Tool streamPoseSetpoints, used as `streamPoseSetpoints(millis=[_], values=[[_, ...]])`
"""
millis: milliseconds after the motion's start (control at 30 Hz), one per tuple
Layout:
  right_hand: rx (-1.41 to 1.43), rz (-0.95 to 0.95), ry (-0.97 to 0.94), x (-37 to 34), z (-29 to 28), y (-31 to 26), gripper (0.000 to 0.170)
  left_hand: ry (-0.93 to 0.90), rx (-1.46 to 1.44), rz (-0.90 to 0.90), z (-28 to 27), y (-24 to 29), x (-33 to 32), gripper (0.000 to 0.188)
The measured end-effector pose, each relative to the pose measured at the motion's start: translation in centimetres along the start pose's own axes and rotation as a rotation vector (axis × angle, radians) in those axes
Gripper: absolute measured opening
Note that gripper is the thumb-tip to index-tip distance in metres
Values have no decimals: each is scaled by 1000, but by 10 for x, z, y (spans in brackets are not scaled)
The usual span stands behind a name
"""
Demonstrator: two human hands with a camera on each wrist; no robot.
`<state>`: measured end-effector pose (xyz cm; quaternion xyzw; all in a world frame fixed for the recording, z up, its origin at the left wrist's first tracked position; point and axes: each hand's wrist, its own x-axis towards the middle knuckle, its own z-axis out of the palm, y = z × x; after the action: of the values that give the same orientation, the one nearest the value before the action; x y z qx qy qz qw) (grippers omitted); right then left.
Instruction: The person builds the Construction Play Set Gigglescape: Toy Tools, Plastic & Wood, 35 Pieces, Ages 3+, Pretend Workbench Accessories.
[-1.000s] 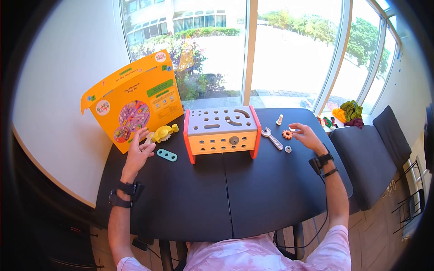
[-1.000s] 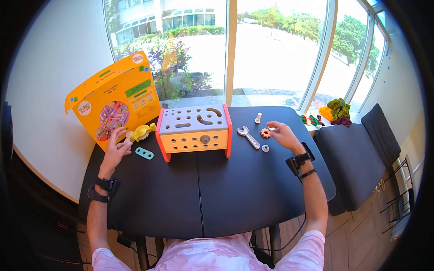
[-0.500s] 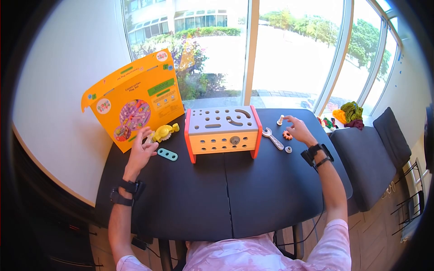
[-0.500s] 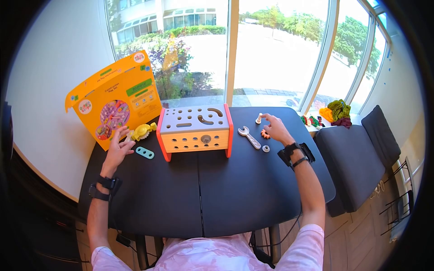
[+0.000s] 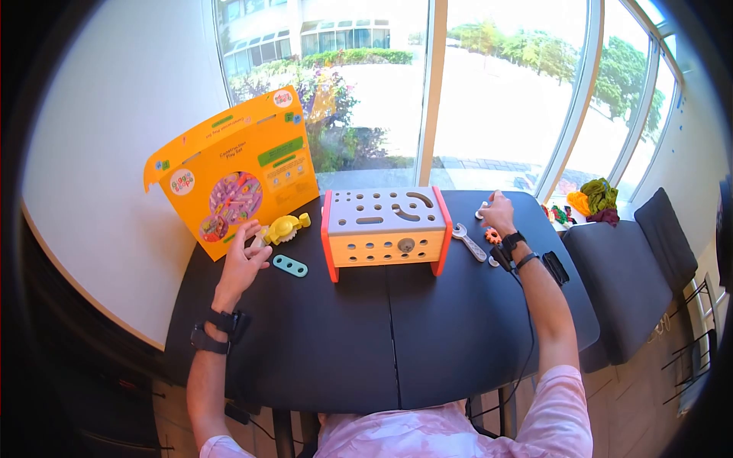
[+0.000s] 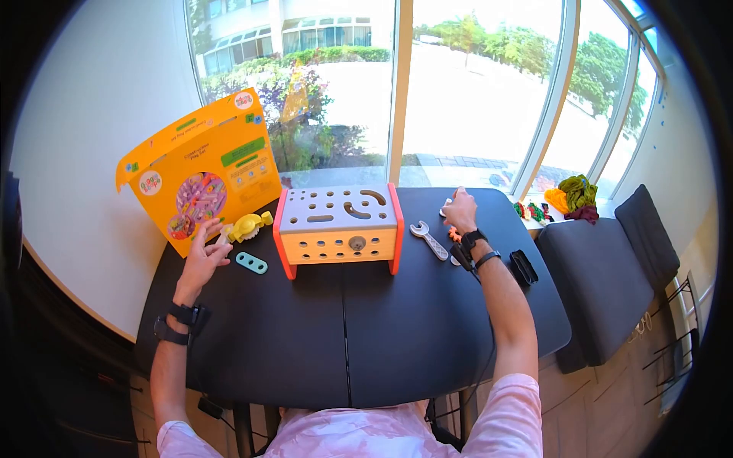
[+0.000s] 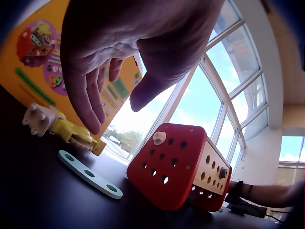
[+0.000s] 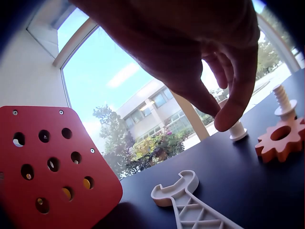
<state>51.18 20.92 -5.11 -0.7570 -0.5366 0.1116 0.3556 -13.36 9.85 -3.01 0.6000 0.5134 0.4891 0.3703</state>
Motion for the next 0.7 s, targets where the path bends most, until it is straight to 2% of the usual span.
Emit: streamPoseSetpoints(millis=[100,200,300,400,433,533,633,700], values=[[-190,-35,-29,-3,-11,-3,41,-6,-2,-1,1,-2,0,71],[-332,-81,-319,-15,-31,-11,37,-10,4,-2,4,1,-1,70],[-409,-232,-342,-31,-33,1,35,-27,8,4,8,2,1,69],[-483,-295,-338,-25,-22,24,51,-46,4,23,13,4,2,66],[-438,-197,-372,-38,-31,7,50,-48,6,35,16,7,1,65],[-507,-287,-282,-40,-26,11,29,-50,19,76,19,17,-3,63],[-538,-282,-313,-43,-32,3,34,-30,37,122,23,26,-8,59],[-392,-170,-355,-64,-56,-36,41,-25,98,176,26,35,-11,52]])
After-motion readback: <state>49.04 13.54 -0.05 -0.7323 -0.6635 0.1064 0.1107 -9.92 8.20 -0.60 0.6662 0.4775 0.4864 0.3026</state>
